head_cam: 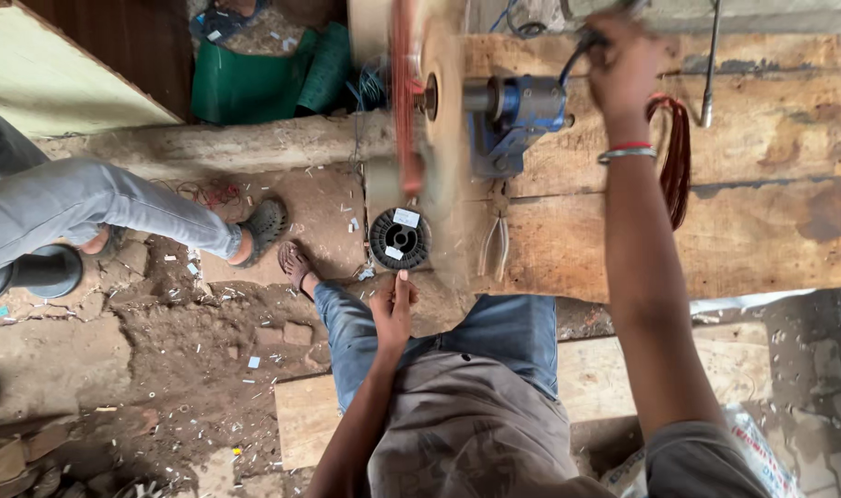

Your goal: The person uses a manual winding machine to wind copper wire into coils, securing them with tape and removing them from the machine.

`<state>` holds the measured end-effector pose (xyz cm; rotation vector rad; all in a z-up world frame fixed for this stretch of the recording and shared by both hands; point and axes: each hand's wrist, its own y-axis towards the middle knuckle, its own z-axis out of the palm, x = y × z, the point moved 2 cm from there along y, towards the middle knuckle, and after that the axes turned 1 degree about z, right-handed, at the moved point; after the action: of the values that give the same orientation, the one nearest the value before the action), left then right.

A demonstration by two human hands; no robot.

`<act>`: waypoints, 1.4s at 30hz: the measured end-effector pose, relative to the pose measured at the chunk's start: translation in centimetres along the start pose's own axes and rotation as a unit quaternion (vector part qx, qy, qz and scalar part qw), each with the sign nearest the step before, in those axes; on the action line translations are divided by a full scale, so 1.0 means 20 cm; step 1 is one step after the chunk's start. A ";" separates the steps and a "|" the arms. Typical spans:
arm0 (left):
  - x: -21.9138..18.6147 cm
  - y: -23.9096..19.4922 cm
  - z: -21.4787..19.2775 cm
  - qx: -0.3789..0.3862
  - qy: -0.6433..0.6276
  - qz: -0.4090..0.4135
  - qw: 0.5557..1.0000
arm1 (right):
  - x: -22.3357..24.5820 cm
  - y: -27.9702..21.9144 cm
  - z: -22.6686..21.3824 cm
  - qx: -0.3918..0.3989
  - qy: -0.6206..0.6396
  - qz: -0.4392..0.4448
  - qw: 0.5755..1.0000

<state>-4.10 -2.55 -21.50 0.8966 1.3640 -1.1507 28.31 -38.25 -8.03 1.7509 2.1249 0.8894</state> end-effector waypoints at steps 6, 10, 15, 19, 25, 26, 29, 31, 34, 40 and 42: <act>-0.11 -0.04 0.00 0.002 0.058 0.024 0.998 | -0.02 -0.38 0.27 0.041 -0.170 -0.042 0.984; -0.10 -0.06 -0.01 0.010 0.029 0.037 0.999 | 0.14 -0.68 0.10 0.369 -0.121 0.153 0.909; -0.08 -0.08 -0.01 0.015 0.024 0.034 0.999 | 0.42 -0.80 -0.57 0.182 -0.007 -0.057 0.982; -0.07 -0.08 -0.01 0.013 0.033 0.034 0.999 | 0.43 -0.68 -0.87 0.120 -0.026 -0.066 0.990; -0.05 -0.07 -0.01 0.007 0.014 0.005 1.000 | 0.27 -0.24 -0.71 -0.060 0.062 -0.076 0.993; -0.05 -0.05 -0.01 0.007 0.023 0.013 1.000 | 0.24 -0.16 -0.67 -0.077 0.047 -0.107 0.990; -0.03 -0.03 0.00 0.009 0.002 -0.007 1.000 | 0.12 0.01 -0.43 -0.056 0.075 -0.094 0.991; -0.02 -0.03 0.00 0.006 0.004 -0.005 1.000 | 0.01 0.00 -0.18 -0.050 0.003 -0.040 0.998; -0.02 0.00 0.00 -0.001 0.013 0.012 1.000 | -0.16 -0.13 0.24 0.085 0.068 0.127 0.986; -0.02 -0.05 0.01 -0.001 0.023 0.021 1.000 | 0.05 -0.61 0.25 0.130 0.005 0.111 0.985; -0.03 -0.06 -0.01 -0.001 0.024 0.025 0.999 | 0.14 -0.77 0.09 0.199 -0.019 0.105 0.974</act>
<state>-5.20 -2.67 -20.84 0.9559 1.3737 -1.0961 16.23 -36.42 -18.02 2.1982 2.2404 0.4869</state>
